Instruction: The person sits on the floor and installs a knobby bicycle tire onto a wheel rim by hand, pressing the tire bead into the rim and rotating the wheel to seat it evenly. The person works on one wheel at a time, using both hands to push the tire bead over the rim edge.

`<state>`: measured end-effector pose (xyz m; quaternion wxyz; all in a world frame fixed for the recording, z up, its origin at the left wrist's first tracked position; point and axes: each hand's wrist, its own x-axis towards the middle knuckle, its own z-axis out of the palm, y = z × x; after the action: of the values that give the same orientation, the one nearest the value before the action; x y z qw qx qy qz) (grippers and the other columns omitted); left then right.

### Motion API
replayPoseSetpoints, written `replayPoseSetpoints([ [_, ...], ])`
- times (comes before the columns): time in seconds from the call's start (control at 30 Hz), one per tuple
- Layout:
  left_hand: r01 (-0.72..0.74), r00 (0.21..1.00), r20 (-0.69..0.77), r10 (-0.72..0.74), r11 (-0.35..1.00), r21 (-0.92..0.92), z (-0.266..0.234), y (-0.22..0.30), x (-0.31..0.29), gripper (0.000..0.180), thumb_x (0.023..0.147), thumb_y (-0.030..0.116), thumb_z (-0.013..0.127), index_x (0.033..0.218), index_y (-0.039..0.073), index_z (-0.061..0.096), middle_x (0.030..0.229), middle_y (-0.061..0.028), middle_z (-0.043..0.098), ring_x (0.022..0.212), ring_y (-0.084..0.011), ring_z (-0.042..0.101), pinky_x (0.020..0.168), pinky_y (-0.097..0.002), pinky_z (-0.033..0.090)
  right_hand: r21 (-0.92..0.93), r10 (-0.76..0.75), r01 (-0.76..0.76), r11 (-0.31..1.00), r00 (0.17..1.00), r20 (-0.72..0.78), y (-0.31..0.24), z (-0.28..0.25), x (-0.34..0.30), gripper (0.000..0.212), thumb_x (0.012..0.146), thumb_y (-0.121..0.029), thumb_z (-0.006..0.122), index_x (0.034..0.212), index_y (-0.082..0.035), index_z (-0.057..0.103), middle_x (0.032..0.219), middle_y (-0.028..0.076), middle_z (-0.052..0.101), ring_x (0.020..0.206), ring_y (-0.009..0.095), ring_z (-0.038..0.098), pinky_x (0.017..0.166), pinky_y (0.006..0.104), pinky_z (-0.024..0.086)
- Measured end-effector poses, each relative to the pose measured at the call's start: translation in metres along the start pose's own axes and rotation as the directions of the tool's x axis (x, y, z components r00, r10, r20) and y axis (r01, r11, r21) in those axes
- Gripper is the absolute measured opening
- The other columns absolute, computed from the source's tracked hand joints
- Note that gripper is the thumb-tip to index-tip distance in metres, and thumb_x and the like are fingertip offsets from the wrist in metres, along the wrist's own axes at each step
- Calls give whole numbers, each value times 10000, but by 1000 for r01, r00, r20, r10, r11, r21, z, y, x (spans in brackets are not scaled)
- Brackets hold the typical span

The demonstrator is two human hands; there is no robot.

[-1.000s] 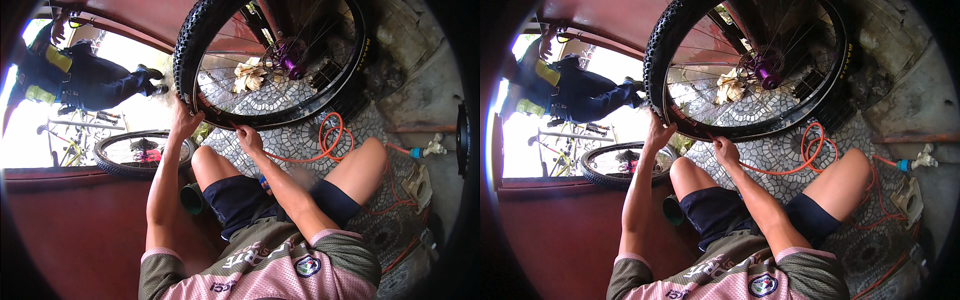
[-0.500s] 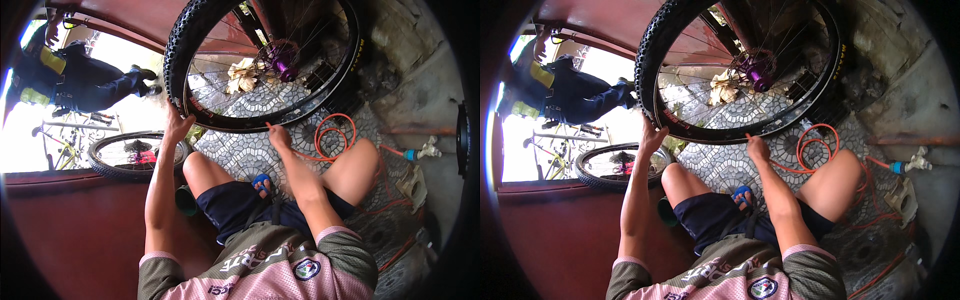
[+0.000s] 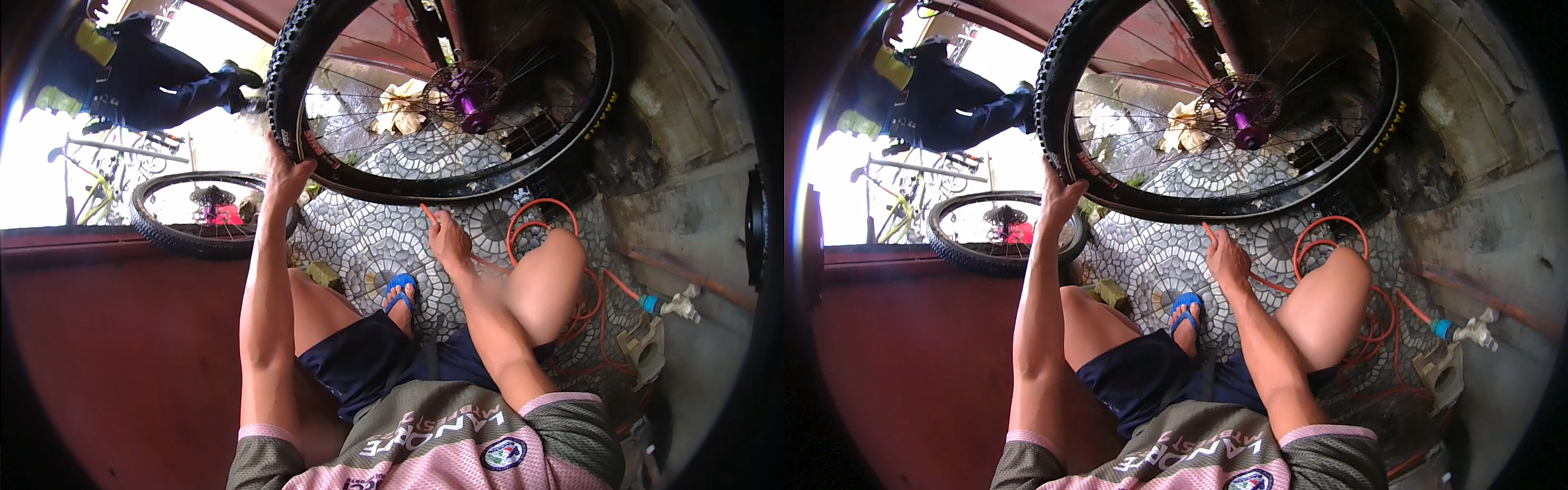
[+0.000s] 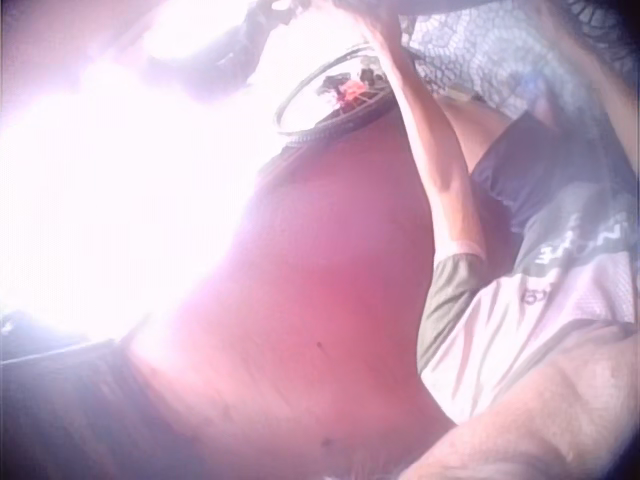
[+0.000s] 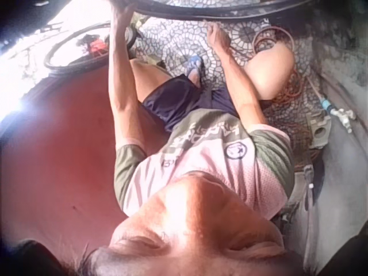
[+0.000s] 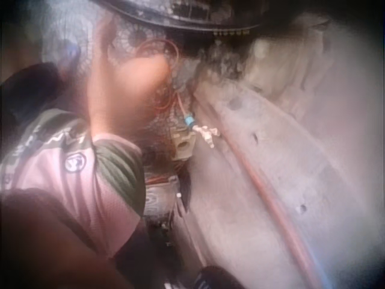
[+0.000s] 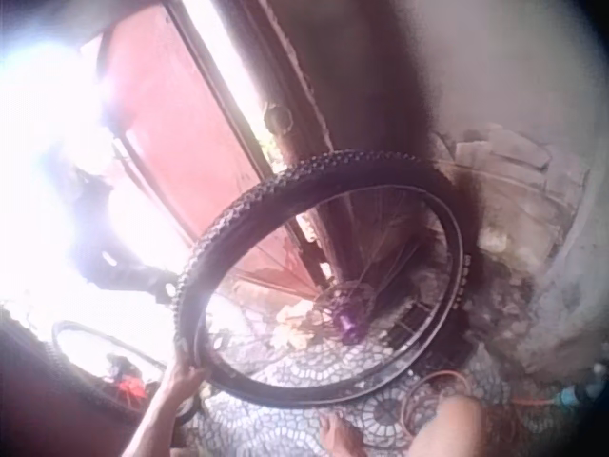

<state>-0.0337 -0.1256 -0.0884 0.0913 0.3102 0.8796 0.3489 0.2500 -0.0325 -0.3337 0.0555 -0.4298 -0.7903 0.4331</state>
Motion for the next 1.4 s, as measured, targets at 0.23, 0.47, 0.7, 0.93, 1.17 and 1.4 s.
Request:
replayPoseSetpoints([
  [0.23, 17, 1000, -15, -17, 1000, -11, -2, 16, -23, 1018, 767, 88, 737, 1587, 16, 139, 1208, -232, 642, 1026, -315, 658, 955, -399, 534, -115, 227, -219, 969, 971, 68, 27, -9, 27, 293, 981, -253, 584, 1199, -63, 531, 944, 274, 747, 931, 468, 737, 816, 569, 578],
  [0.47, 44, 998, 36, -43, 998, -35, -5, 41, -40, 1015, 803, 38, 699, 1614, 73, 89, 1141, -197, 654, 1003, -298, 669, 953, -418, 539, -178, 180, -176, 968, 984, 7, 28, -47, 78, 237, 988, -272, 558, 1125, -105, 657, 1017, 261, 742, 990, 488, 705, 825, 590, 547],
  [0.7, -4, 999, 50, 2, 999, 39, -12, 30, -36, 1064, 823, 100, 757, 1621, 32, 57, 1323, -319, 571, 1170, -432, 635, 1049, -453, 491, -435, -259, 27, 900, 837, -483, 14, -13, 82, 352, 907, -149, 653, 1258, -112, 657, 1132, 171, 615, 1078, 379, 616, 904, 500, 516],
  [0.93, -14, 996, 91, 5, 995, 95, -18, 37, -35, 1085, 792, 140, 777, 1608, 1, 76, 1357, -346, 545, 1207, -479, 618, 1036, -483, 501, 587, 360, -589, 556, 807, 468, -57, 94, 61, 702, 963, -104, 535, 1610, -136, 266, 878, 145, 681, 565, 222, 609, 444, 362, 463],
  [1.17, -52, 994, 102, 42, 994, 100, -7, 32, -23, 1052, 764, 172, 747, 1560, -41, 93, 1291, -372, 568, 1161, -506, 626, 1008, -494, 505, 704, 291, -683, 198, 726, 623, -61, 116, 86, 878, 949, -62, 542, 1632, -198, 7, 833, 82, 602, 507, 100, 435, 391, 250, 310],
  [1.4, -22, 996, 94, 9, 990, 138, -3, 27, -15, 1049, 776, 170, 721, 1552, -47, 49, 1244, -371, 587, 1081, -511, 655, 963, -501, 524, 676, 83, -721, 154, 691, 718, -81, 97, 80, 549, 850, -26, 636, 1237, -277, 337, 797, 56, 558, 489, 54, 386, 376, 216, 274],
])
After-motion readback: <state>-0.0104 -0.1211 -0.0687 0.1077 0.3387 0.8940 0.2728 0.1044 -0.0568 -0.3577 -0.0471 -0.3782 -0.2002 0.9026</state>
